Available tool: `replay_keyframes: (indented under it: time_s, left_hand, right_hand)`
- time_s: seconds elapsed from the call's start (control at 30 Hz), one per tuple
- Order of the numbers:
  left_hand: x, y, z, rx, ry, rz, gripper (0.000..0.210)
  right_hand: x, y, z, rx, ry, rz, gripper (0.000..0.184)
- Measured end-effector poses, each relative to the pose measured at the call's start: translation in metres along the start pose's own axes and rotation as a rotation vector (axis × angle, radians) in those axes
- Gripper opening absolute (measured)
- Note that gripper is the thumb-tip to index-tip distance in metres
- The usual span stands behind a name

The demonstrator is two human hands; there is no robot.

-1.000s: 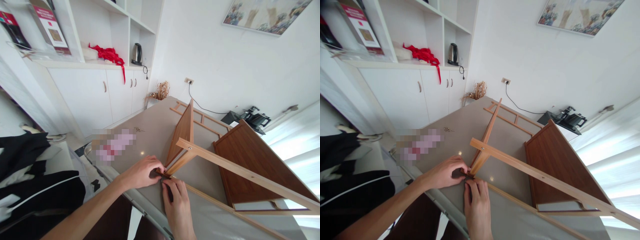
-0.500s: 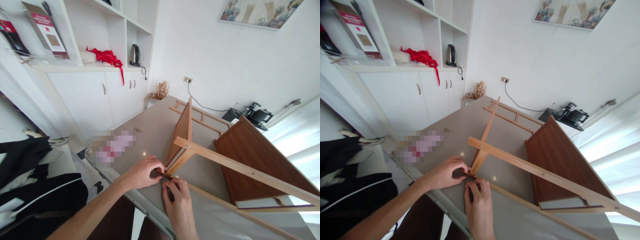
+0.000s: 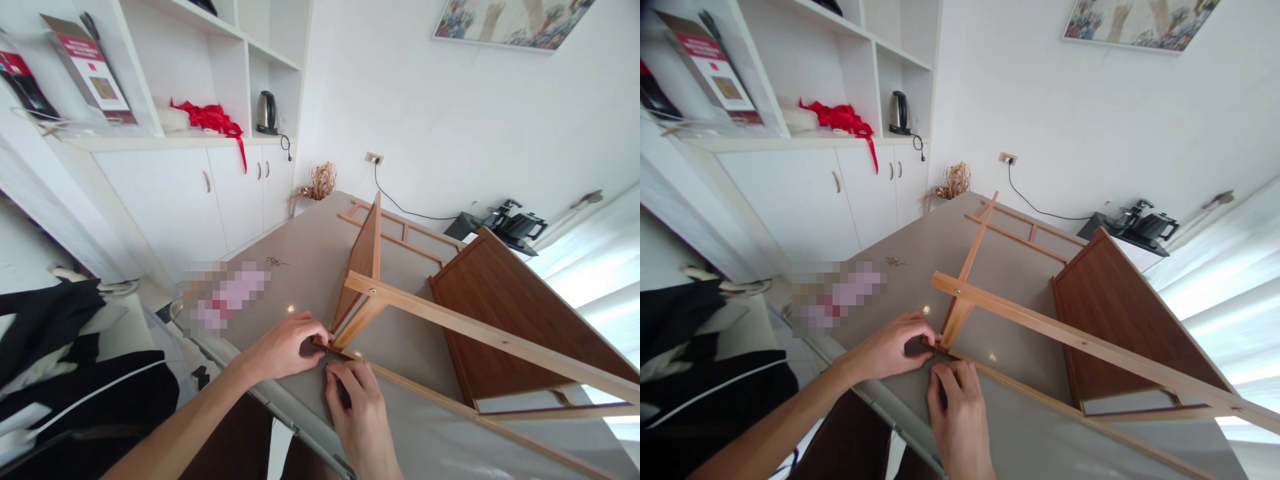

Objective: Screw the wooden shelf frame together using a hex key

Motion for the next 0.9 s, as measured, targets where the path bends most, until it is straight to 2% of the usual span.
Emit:
replay_keyframes:
  time_s: [0.23,0.67,0.9]
  left_hand:
    - [-0.0002,0.0002,-0.0009,0.034,-0.012,-0.016,0.021]
    - [0.0004,0.0013,-0.0009,0.014,-0.012,-0.017,0.022]
    - [-0.0008,-0.0008,0.0005,-0.002,-0.004,-0.021,0.024]
  right_hand:
    - [-0.0014,-0.0015,0.0023,-0.016,-0.044,0.028,0.018]
    - [0.0040,-0.0029,-0.0008,-0.023,0.012,0.012,0.018]
    - [0.0011,-0.0024,0.0016,0.011,-0.043,0.047,0.018]
Point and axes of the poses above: each hand's wrist, its own x-axis towards the middle knuckle, its own z-axis out of the palm, y = z × x, the point moved 3 cm from there along x, towards the middle knuckle, and after that the axes turned 13 degrees about -z, right-handed, at the moved point
